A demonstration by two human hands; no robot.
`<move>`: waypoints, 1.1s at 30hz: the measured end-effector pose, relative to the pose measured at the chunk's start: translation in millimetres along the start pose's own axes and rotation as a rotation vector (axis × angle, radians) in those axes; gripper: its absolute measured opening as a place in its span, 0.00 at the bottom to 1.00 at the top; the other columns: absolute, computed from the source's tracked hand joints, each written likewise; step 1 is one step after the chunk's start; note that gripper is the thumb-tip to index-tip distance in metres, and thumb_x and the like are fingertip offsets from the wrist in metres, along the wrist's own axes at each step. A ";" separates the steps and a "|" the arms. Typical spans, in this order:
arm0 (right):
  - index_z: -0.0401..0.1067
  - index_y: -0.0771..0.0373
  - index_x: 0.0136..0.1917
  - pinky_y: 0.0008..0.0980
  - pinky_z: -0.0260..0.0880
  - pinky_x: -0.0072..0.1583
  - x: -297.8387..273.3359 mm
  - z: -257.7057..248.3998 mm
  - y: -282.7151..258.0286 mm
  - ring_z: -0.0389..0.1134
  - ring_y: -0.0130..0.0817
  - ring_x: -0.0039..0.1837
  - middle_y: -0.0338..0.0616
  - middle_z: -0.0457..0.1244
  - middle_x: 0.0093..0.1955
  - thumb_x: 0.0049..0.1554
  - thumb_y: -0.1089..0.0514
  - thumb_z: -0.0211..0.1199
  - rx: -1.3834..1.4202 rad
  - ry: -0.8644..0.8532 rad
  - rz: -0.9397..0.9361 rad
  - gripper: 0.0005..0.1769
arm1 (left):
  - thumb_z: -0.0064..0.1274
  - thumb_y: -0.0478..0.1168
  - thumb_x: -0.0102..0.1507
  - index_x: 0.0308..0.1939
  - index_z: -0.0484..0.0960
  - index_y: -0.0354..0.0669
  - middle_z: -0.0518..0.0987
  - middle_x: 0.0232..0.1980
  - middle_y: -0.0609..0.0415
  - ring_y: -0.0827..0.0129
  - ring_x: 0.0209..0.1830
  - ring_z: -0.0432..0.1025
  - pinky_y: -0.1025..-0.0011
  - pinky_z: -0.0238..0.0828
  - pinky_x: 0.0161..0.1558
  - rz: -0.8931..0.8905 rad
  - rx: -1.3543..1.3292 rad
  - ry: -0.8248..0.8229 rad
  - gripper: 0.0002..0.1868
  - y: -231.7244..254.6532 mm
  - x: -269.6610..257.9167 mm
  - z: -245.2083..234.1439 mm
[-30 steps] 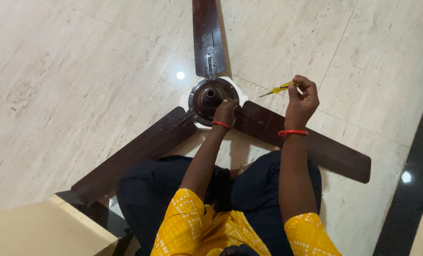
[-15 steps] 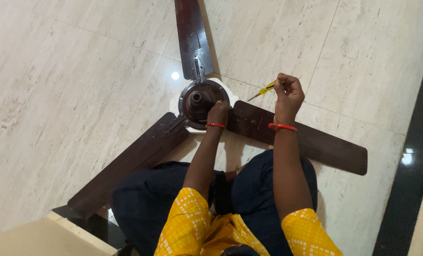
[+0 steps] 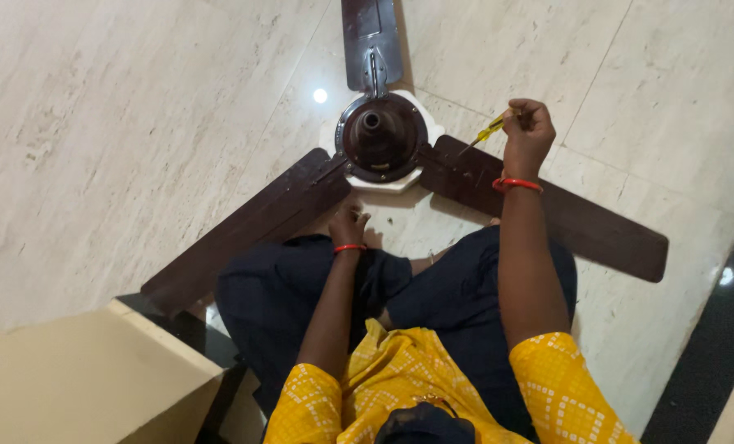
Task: The person uses a screwdriver to loosen and remove the screws holding the fan blades to the motor housing. They remove one blade and set it aside on the floor.
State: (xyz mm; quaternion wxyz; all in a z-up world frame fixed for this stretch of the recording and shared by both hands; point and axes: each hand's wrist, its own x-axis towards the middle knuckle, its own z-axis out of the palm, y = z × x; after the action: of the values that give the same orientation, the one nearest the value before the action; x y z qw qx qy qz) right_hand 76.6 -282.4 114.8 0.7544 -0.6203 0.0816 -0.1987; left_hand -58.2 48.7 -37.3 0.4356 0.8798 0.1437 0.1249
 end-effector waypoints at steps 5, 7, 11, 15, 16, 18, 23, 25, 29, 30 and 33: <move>0.74 0.65 0.53 0.23 0.70 0.55 -36.0 6.2 -33.1 0.67 0.22 0.51 0.35 0.66 0.48 0.61 0.74 0.64 -0.032 -0.085 -0.038 0.09 | 0.66 0.37 0.53 0.36 0.85 0.43 0.81 0.35 0.43 0.49 0.36 0.78 0.55 0.75 0.40 0.095 0.216 -0.147 0.09 -26.0 -6.2 26.0; 0.74 0.65 0.53 0.23 0.70 0.56 -57.4 10.7 -46.9 0.66 0.21 0.52 0.35 0.67 0.49 0.62 0.73 0.66 -0.116 -0.090 -0.063 0.08 | 0.61 0.35 0.56 0.36 0.88 0.47 0.82 0.39 0.41 0.46 0.39 0.77 0.54 0.75 0.41 0.122 0.329 -0.199 0.05 -26.7 -5.5 40.5; 0.74 0.64 0.53 0.23 0.71 0.58 -94.9 13.0 -64.6 0.70 0.22 0.55 0.35 0.68 0.51 0.61 0.72 0.65 -0.185 -0.167 -0.022 0.08 | 0.58 0.36 0.57 0.34 0.86 0.43 0.80 0.41 0.40 0.45 0.40 0.77 0.54 0.76 0.42 0.210 0.317 -0.275 0.04 -33.7 -5.9 49.6; 0.74 0.64 0.53 0.23 0.71 0.58 -107.2 15.7 -66.0 0.69 0.21 0.54 0.36 0.68 0.51 0.61 0.71 0.66 -0.205 -0.198 0.029 0.08 | 0.56 0.36 0.59 0.33 0.85 0.41 0.80 0.42 0.38 0.45 0.40 0.78 0.53 0.76 0.41 0.247 0.478 -0.362 0.04 -36.7 -4.6 53.7; 0.74 0.64 0.53 0.23 0.71 0.57 -106.3 16.7 -64.3 0.69 0.21 0.53 0.36 0.68 0.51 0.61 0.71 0.66 -0.204 -0.207 0.027 0.08 | 0.56 0.36 0.60 0.34 0.84 0.40 0.79 0.42 0.38 0.45 0.40 0.78 0.53 0.76 0.39 0.254 0.515 -0.383 0.04 -37.1 -5.4 54.9; 0.74 0.65 0.53 0.22 0.72 0.57 -103.6 18.2 -60.4 0.70 0.21 0.53 0.36 0.69 0.50 0.61 0.71 0.66 -0.252 -0.204 0.031 0.08 | 0.55 0.36 0.60 0.35 0.84 0.40 0.80 0.42 0.38 0.45 0.40 0.78 0.54 0.76 0.40 0.229 0.441 -0.370 0.04 -37.8 -6.7 54.2; 0.74 0.65 0.54 0.22 0.71 0.56 -95.7 15.7 -56.2 0.70 0.21 0.53 0.37 0.68 0.50 0.62 0.71 0.65 -0.221 -0.208 0.043 0.08 | 0.55 0.35 0.60 0.34 0.83 0.38 0.80 0.43 0.38 0.46 0.40 0.79 0.55 0.76 0.40 0.219 0.458 -0.374 0.04 -34.1 -5.4 54.6; 0.74 0.65 0.54 0.22 0.71 0.56 -93.9 13.5 -56.1 0.70 0.21 0.53 0.37 0.68 0.51 0.62 0.71 0.65 -0.213 -0.211 0.047 0.08 | 0.55 0.34 0.59 0.34 0.83 0.38 0.81 0.42 0.38 0.45 0.40 0.78 0.54 0.76 0.39 0.222 0.457 -0.371 0.03 -31.9 -5.2 54.1; 0.74 0.65 0.54 0.22 0.72 0.57 -92.7 12.0 -58.4 0.71 0.22 0.53 0.37 0.69 0.50 0.61 0.71 0.65 -0.252 -0.221 0.032 0.08 | 0.53 0.33 0.62 0.41 0.78 0.41 0.80 0.43 0.38 0.44 0.42 0.78 0.53 0.74 0.40 0.203 0.378 -0.378 0.04 -20.0 -10.9 47.1; 0.74 0.64 0.53 0.22 0.72 0.57 -92.9 12.3 -59.2 0.71 0.21 0.53 0.37 0.69 0.50 0.61 0.71 0.65 -0.272 -0.218 0.038 0.08 | 0.52 0.32 0.63 0.45 0.75 0.40 0.80 0.44 0.38 0.44 0.43 0.77 0.52 0.74 0.41 0.212 0.389 -0.374 0.07 -14.8 -12.3 45.2; 0.74 0.64 0.54 0.22 0.71 0.57 -91.0 14.6 -59.8 0.70 0.21 0.53 0.37 0.68 0.50 0.62 0.71 0.65 -0.233 -0.223 0.046 0.08 | 0.56 0.34 0.60 0.47 0.68 0.41 0.79 0.44 0.36 0.41 0.44 0.76 0.50 0.72 0.41 0.189 0.348 -0.373 0.15 1.0 -13.0 39.3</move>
State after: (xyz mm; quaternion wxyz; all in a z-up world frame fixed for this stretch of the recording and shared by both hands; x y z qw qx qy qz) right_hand -12.4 -241.8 164.7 0.6859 -0.7198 0.0341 -0.1007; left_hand -56.6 14.7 -60.9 0.2830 0.9588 -0.0023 -0.0260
